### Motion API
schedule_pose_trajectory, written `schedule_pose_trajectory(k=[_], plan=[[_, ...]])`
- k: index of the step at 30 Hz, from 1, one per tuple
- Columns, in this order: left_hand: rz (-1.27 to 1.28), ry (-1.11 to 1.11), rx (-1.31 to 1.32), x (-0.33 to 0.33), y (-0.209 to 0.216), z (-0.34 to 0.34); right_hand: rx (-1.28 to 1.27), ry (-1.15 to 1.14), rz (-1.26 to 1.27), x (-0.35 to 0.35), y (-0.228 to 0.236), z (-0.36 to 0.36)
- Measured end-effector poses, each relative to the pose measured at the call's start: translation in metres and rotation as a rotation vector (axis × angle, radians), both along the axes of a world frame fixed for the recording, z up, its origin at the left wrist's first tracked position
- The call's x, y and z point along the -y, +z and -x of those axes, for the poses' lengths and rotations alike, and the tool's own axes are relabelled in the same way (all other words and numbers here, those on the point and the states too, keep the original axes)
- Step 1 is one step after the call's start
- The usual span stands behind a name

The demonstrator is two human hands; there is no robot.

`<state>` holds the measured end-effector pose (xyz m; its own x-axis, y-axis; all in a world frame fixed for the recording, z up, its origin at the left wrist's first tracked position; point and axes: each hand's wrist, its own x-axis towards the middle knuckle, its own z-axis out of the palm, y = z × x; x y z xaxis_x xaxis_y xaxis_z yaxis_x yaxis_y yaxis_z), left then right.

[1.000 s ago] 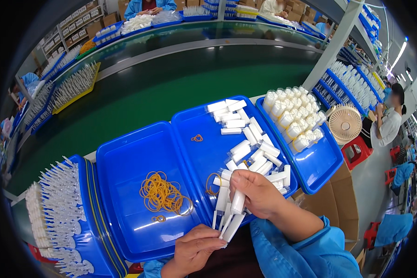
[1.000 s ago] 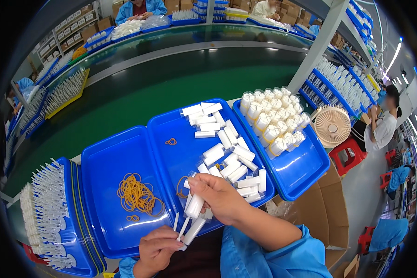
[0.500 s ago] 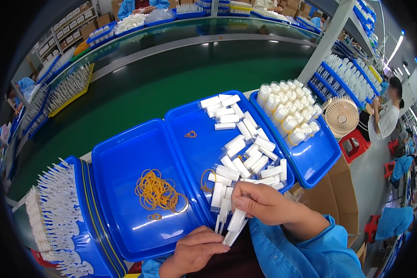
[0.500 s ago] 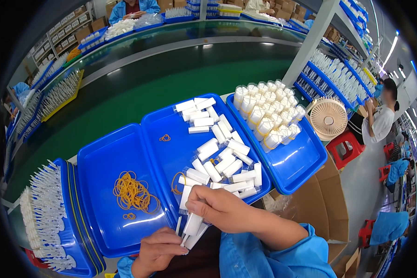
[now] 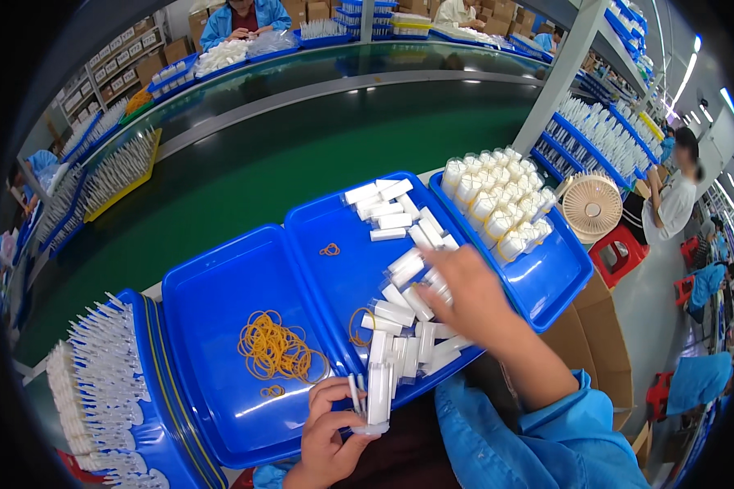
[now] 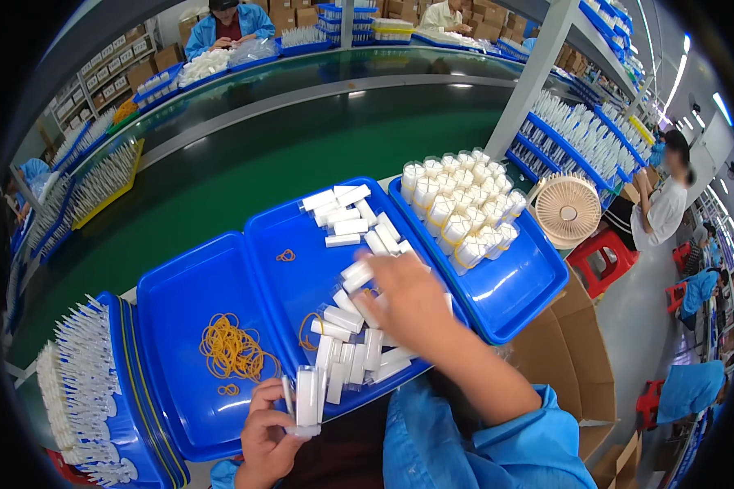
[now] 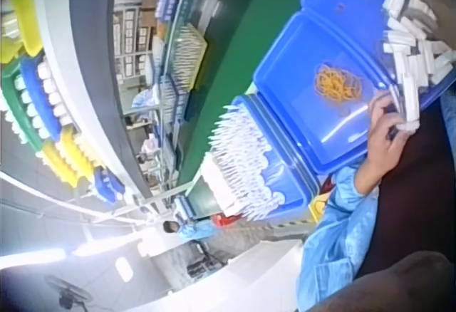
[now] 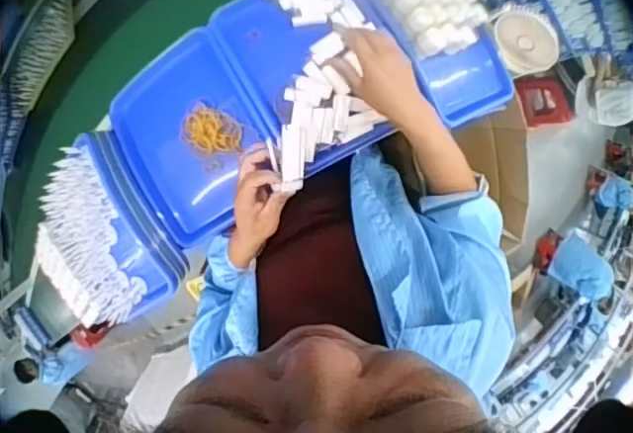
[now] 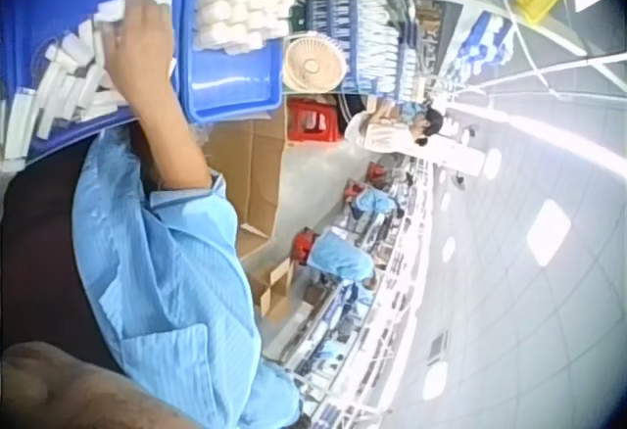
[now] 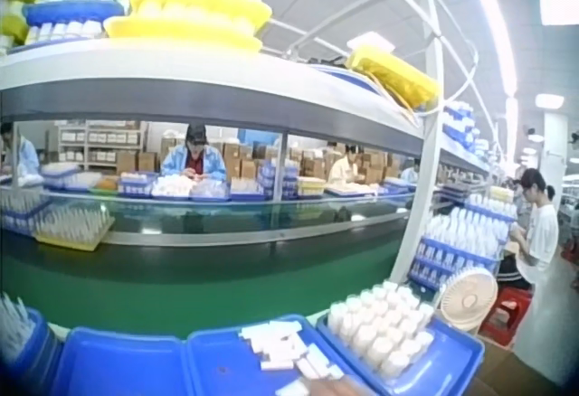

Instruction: Assemble small plastic components and bundle them with rubber bands on a production line.

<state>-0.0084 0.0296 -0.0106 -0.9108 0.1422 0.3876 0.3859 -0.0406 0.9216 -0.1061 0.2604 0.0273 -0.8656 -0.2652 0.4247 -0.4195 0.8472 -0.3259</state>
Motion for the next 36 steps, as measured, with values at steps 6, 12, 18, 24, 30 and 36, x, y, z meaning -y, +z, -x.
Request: schedule_pose_trajectory(k=[6,12,18,24,30,36], plan=[[0.133,-0.044,-0.106,0.007,0.015,0.001,0.183,-0.243,-0.340,-0.024,-0.017,0.028],[0.161,-0.086,-0.221,0.012,0.008,0.006,0.650,0.083,1.005,0.019,0.000,0.000],[0.137,-0.035,-0.185,0.005,0.004,0.008,1.126,0.292,1.515,0.042,0.009,-0.024],[0.150,-0.045,-0.207,0.006,0.003,0.008,1.135,0.226,1.389,0.046,0.008,-0.028],[0.227,-0.066,-0.172,0.012,0.006,0.009,0.507,0.314,0.398,0.028,0.015,-0.032],[0.208,-0.168,-0.138,0.014,0.010,0.004,0.957,0.361,0.733,0.024,0.028,-0.039]])
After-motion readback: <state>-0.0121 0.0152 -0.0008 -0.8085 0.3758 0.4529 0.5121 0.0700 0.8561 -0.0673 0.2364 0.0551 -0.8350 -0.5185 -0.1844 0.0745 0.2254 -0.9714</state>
